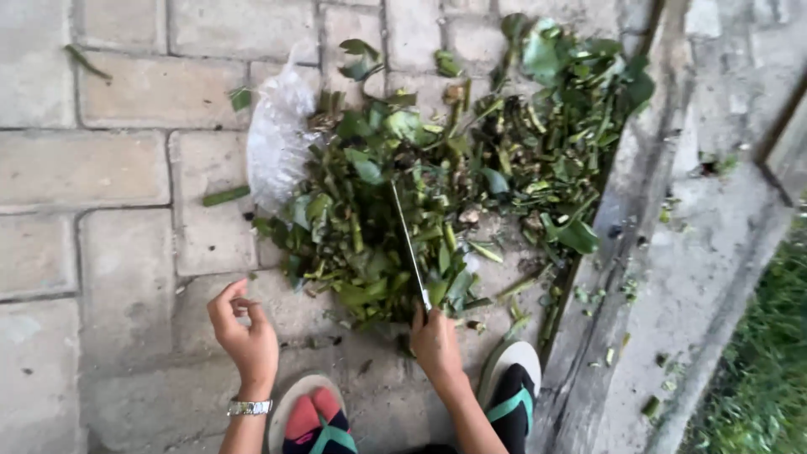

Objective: Chopping green aquatic plants using a large cleaver on a wooden board placed on the ground.

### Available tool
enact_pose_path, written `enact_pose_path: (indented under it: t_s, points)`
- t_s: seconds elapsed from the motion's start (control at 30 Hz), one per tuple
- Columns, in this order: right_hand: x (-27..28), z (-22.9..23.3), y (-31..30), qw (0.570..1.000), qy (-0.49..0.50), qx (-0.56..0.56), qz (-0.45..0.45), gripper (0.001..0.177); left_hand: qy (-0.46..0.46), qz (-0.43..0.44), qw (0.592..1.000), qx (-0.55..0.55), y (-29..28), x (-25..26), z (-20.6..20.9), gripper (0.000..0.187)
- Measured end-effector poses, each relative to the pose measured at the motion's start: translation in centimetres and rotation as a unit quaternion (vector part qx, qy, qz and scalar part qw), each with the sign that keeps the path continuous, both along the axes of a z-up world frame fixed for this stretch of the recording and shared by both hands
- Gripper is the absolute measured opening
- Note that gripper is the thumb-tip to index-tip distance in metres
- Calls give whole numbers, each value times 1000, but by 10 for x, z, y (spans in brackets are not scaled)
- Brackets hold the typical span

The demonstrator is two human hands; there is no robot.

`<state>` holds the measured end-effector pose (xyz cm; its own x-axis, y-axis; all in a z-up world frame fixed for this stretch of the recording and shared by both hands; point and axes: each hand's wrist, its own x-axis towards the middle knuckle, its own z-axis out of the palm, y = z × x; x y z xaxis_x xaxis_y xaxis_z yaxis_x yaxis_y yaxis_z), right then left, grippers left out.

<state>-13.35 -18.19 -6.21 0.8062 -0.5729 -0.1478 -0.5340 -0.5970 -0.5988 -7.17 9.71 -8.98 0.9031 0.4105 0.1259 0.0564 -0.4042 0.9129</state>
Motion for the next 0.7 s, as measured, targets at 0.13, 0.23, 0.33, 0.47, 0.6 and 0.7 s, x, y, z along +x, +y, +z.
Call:
enact_pose_path:
  t_s: [0.13, 0.23, 0.33, 0.47, 0.6, 0.7]
  points:
    - [9, 14, -15, 994, 43, -36, 88, 35, -8, -9, 1000, 4, -9, 0, -1, 35]
    - [7, 33, -1, 996, 34, 2, 81, 36, -8, -13, 1000, -6, -8, 9, -9, 34]
    - [-10, 46, 21, 990, -24, 14, 140, 31, 19, -3, 996, -82, -10, -6, -26, 34]
    - [-22, 40, 34, 966, 87, 13, 242, 23, 39, -1, 981, -188, -12, -6, -31, 32]
    - [-15, 36, 9, 931, 275, -12, 238, 22, 53, 2, 982, -181, -8, -6, -26, 33]
    - [-16, 24, -23, 952, 188, -87, 226, 27, 57, 10, 982, -181, -1, -10, -25, 33]
